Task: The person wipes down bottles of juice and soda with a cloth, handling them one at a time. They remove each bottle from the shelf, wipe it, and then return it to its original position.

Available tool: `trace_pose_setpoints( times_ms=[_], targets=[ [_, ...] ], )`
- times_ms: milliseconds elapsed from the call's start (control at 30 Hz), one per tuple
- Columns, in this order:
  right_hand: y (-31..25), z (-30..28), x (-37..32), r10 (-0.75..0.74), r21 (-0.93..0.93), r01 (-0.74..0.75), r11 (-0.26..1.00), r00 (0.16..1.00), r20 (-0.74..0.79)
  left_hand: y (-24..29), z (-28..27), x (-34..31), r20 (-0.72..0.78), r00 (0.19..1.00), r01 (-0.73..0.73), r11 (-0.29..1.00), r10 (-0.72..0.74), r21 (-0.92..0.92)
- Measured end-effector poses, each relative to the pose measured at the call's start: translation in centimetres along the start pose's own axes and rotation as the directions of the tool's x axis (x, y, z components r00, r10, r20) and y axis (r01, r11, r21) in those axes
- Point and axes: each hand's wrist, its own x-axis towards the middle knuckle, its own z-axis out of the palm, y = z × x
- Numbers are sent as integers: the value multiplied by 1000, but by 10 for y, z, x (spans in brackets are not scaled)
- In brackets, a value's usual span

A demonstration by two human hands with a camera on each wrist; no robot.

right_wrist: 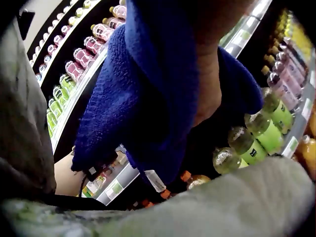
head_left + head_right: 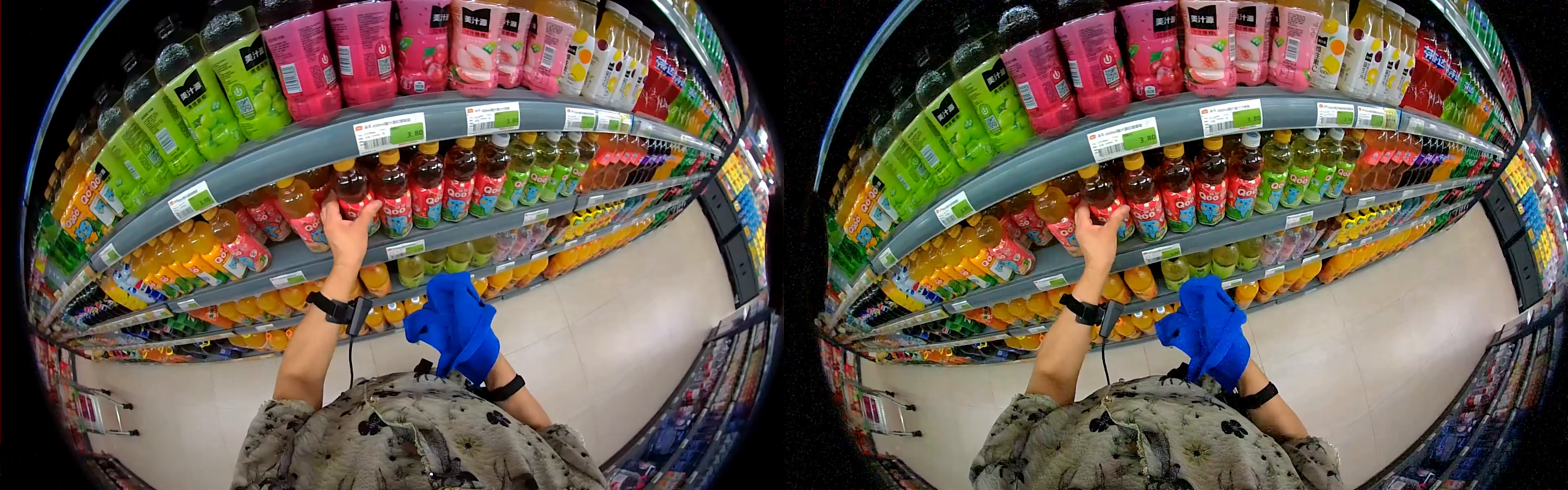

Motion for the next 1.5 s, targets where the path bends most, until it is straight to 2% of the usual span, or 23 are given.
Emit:
trace_pose_setpoints(
  times_ms=[67, 133, 233, 333, 367, 500, 600, 667, 733, 800, 833, 933, 1000, 1033, 1067, 1100, 1133, 1200, 1233, 1300, 1400, 1467, 1500],
  targets=[
    [0, -1, -4, -4, -7, 4, 1000, 1000, -22, 0, 1, 2, -26, 999, 29, 999, -29, 22],
    [1, 1, -6, -10, -13, 9, 1000, 999, -40, 3, -2, 6, 109, 978, 174, 982, -181, 72],
    [1, 7, -7, -22, -18, 21, 1000, 998, -60, -8, 3, 5, 72, 992, 100, 994, -104, 49],
    [2, 11, -9, -28, -27, 26, 999, 997, -72, -12, 3, 3, 83, 990, 113, 993, -112, -17],
    [1, 13, -10, -26, -27, 24, 999, 997, -72, -11, 0, 3, 102, 988, 100, 988, -112, 117],
    [-3, 16, -13, -28, -36, 26, 999, 997, -73, -13, -3, -1, 133, 984, 101, 986, -118, 130],
    [-3, 18, -13, -33, -40, 30, 999, 996, -80, 7, -6, -5, 171, 983, 54, 998, -60, 39],
    [-2, 19, -12, -44, -42, 41, 998, 995, -94, 21, -6, -19, -60, 992, -98, 980, 110, 176],
    [-1, 18, -12, -56, -45, 51, 998, 992, -110, 39, -9, -26, -29, 987, -150, 966, 159, 210],
    [0, 16, -14, 8, -31, -10, 999, 998, -56, 53, -8, -27, 62, 951, -308, 945, 302, 114],
    [-3, 14, -14, 7, -33, -9, 999, 999, -51, 65, -8, -22, 159, 962, -231, 972, 221, 49],
    [-11, 8, -11, -115, -157, 106, 982, 992, -50, 69, 6, 0, 241, 965, -127, 987, 100, 97],
    [-7, 12, -12, 66, -4, -66, 998, 998, 19, 69, 12, 9, 255, 958, -171, 973, 128, 153],
    [-11, 10, -11, 63, -4, -63, 998, 998, 17, 70, 14, 11, 241, 961, -182, 964, 133, 195],
    [-20, 7, -10, 44, 17, -43, 999, 997, -62, 72, 16, 13, 229, 964, -192, 952, 138, 237],
    [-24, 5, -9, 28, 37, -22, 999, 990, -142, 75, 16, 15, 284, 959, -68, 965, -7, 254],
    [-23, 4, -8, 29, 38, -23, 999, 989, -143, 75, 18, 14, 286, 958, -69, 965, -6, 253],
    [-20, 2, -8, -116, -101, 104, 989, 986, -120, 73, 21, 12, 151, 976, -196, 928, 154, 317],
    [-21, 2, -7, -115, -100, 103, 990, 986, -121, 74, 19, 12, 152, 976, -196, 928, 154, 317],
    [-21, 1, -5, -139, -193, 120, 974, 987, -86, 78, 13, 10, 260, 957, -215, 912, 126, 350],
    [-14, 3, -6, -135, -165, 123, 978, 989, -59, 89, 2, 1, 327, 944, -151, 938, 43, 311],
    [-13, 6, -7, -122, -172, 111, 979, 991, -51, 74, 2, -8, 247, 929, -320, 935, 276, 156],
    [-13, 7, -8, -108, -180, 98, 979, 993, -44, 69, 1, -12, 237, 917, -349, 932, 319, 97]
  ],
)
